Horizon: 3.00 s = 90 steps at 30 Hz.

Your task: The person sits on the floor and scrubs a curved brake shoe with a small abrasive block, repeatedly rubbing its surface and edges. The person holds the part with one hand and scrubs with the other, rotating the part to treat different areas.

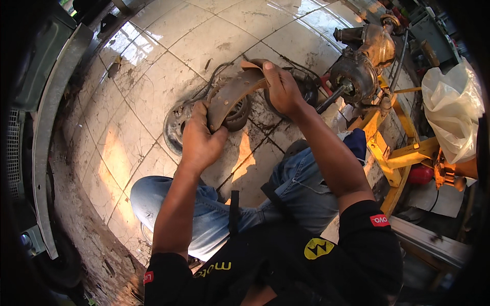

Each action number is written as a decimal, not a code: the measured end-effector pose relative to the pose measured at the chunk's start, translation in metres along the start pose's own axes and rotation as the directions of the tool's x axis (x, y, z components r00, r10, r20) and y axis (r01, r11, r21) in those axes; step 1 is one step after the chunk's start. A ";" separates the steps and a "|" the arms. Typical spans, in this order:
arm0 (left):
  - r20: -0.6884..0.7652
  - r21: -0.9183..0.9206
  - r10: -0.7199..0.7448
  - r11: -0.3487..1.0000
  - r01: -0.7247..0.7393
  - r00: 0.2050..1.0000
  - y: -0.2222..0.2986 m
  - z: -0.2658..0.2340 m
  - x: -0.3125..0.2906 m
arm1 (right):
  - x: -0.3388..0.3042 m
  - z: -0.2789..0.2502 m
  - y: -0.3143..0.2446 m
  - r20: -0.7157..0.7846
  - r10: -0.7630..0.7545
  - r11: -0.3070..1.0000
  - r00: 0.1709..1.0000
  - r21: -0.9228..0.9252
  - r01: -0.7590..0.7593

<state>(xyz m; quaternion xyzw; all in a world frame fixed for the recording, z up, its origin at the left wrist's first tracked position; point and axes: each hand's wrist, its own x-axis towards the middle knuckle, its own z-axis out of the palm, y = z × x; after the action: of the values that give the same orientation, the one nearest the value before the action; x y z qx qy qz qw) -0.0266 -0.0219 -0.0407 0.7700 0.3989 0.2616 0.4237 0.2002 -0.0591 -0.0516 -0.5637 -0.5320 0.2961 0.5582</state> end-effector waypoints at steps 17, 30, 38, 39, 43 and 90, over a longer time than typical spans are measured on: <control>0.095 -0.536 -0.138 0.827 0.167 0.986 -0.001 -0.003 0.002 | 0.020 -0.012 0.012 -0.161 0.713 0.700 0.683 0.216 -0.680; 0.247 -0.650 -0.337 0.638 0.413 0.909 -0.008 0.025 0.002 | 0.019 -0.021 -0.001 0.029 0.633 0.569 0.774 0.660 -0.490; 0.068 -0.617 -0.412 0.698 0.363 0.909 -0.009 0.050 0.010 | 0.017 -0.007 0.002 -0.054 0.690 0.576 0.722 0.645 -0.503; 0.069 -0.625 -0.419 0.689 0.367 0.905 -0.009 0.049 0.011 | 0.017 -0.012 0.005 -0.063 0.729 0.541 0.681 0.662 -0.518; 0.094 -0.626 -0.460 0.662 0.411 0.883 -0.002 0.048 0.013 | 0.016 -0.017 -0.026 -0.084 0.757 0.492 0.648 0.726 -0.481; 0.093 -0.632 -0.480 0.648 0.424 0.872 0.000 0.048 0.009 | 0.010 -0.015 -0.012 -0.016 0.698 0.464 0.716 0.772 -0.434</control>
<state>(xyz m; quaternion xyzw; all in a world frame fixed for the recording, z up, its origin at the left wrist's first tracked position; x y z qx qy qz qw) 0.0141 -0.0359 -0.0640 0.4452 0.4831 0.2980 0.6926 0.2136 -0.0572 -0.0343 -0.4826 -0.0463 0.5513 0.6790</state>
